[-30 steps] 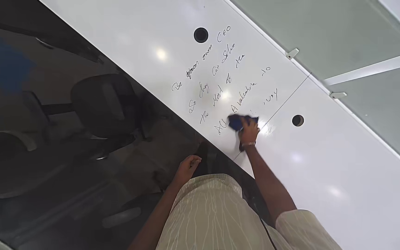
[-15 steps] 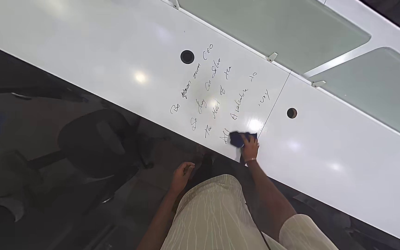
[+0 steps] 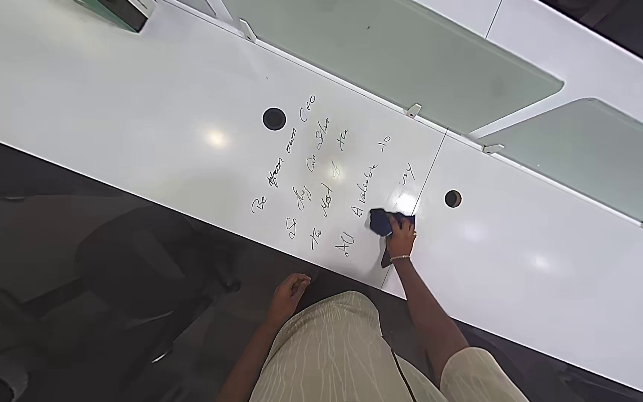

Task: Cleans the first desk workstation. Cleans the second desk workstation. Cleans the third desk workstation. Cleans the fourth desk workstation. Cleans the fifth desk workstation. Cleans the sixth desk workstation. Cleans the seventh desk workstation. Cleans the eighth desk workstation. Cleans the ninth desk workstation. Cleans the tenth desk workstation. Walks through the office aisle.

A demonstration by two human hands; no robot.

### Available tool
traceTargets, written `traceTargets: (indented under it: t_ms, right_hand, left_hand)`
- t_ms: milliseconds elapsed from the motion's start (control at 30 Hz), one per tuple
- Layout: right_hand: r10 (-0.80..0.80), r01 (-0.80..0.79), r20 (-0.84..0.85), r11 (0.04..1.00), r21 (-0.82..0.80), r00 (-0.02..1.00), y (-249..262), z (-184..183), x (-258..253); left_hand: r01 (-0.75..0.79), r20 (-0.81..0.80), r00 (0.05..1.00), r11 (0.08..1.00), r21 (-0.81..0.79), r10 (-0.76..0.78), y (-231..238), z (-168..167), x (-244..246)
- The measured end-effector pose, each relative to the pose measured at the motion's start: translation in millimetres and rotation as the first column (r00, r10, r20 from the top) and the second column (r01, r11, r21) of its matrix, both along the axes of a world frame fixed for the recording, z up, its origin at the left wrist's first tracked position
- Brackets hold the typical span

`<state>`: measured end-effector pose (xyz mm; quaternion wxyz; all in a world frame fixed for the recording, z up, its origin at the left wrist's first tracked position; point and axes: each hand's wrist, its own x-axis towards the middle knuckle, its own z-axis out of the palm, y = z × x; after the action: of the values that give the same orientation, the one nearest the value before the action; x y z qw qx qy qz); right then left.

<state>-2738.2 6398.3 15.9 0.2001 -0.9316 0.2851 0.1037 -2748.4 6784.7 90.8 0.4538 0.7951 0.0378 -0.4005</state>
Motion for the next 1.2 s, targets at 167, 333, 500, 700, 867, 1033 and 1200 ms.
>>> traceTargets:
  t_ms: [167,333,500,700,867,1033,1200]
  right_hand:
    - [-0.265,0.266,0.027,0.959,-0.096,0.964,-116.2,-3.5,163.0]
    - [-0.131,0.131,-0.005,0.991,-0.016,0.991,-92.6,2.4,144.4]
    - [0.209,-0.210,0.030,0.977,0.041,0.978,-48.5,-3.3,57.9]
    - [-0.093,0.096,0.062,0.994,-0.056,0.994,-125.6,-5.5,205.0]
    - [-0.022,0.023,-0.028,1.000,0.021,0.999,-62.7,3.2,161.3]
    - [0.284,-0.284,0.014,0.956,0.069,0.959,-31.2,-4.0,67.6]
    - [-0.187,0.183,-0.026,0.977,-0.112,0.982,-133.4,-4.3,197.9]
  left_hand:
    - [-0.037,-0.007,0.999,0.999,0.033,0.037,-36.8,3.9,16.1]
    - [-0.099,-0.016,0.995,0.995,0.035,0.099,-55.6,-1.2,14.1]
    - [-0.118,-0.015,0.993,0.991,0.064,0.119,-72.6,4.6,24.4]
    - [-0.154,0.002,0.988,0.984,0.089,0.155,-65.7,5.8,20.6]
    - [-0.198,0.004,0.980,0.978,0.063,0.198,-63.2,0.1,9.3]
    - [-0.249,-0.021,0.968,0.969,0.004,0.249,-70.7,-1.2,10.9]
    - [-0.248,-0.010,0.969,0.969,0.007,0.248,-61.6,-3.0,8.1]
